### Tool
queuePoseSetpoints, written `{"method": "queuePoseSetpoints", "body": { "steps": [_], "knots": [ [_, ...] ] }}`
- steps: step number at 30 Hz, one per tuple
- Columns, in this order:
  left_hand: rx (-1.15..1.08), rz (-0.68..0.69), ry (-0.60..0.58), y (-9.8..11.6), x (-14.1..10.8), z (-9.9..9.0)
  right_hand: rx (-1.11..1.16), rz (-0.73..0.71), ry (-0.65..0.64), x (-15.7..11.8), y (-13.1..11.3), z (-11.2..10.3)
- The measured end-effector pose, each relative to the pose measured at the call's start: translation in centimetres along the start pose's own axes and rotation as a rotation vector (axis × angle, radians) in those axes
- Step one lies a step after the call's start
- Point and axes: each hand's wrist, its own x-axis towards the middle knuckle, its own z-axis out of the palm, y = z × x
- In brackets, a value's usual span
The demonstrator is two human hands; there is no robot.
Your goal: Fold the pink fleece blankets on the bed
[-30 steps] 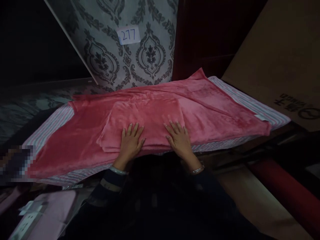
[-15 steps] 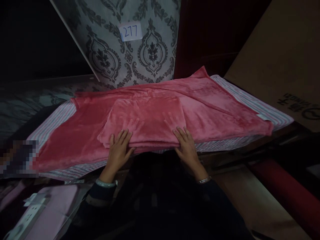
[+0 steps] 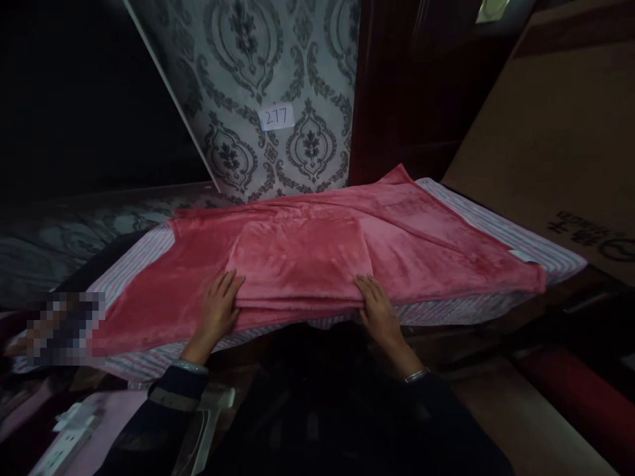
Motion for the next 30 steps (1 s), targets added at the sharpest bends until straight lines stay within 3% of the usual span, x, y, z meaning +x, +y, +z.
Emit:
{"method": "queuePoseSetpoints", "body": {
  "steps": [5, 8, 11, 13, 17, 20, 23, 27, 30],
  "knots": [
    [-0.102, -0.052, 0.104, -0.6, 0.4, 0.4, -0.018, 0.031, 0.019, 1.2, 0.4, -0.3],
    [-0.162, -0.039, 0.159, -1.2, 2.3, -1.7, -0.047, 0.03, 0.046, 4.6, 0.7, -2.2],
    [-0.214, -0.044, 0.274, -1.9, 5.6, -6.6, -0.063, 0.029, 0.133, 10.3, 0.3, -5.9],
    [-0.279, -0.035, 0.381, -2.2, 8.2, -11.0, -0.04, 0.023, 0.224, 14.6, -0.5, -9.1],
    [-0.419, -0.008, 0.47, -2.6, 13.0, -19.3, 0.08, 0.04, 0.355, 22.3, -2.4, -14.7],
    [-0.534, -0.026, 0.45, -3.3, 16.2, -22.0, 0.23, 0.078, 0.354, 26.2, -2.3, -16.0],
    [-0.644, -0.037, 0.324, -4.4, 18.9, -20.2, 0.38, 0.189, 0.248, 28.1, 0.1, -13.8],
    [-0.575, -0.123, -0.019, -5.0, 21.4, -13.9, 0.36, 0.478, -0.049, 27.5, 4.7, -7.9],
    [-0.451, -0.2, -0.099, -4.3, 23.0, -9.9, 0.223, 0.593, -0.157, 27.0, 6.7, -4.1]
  ]
}}
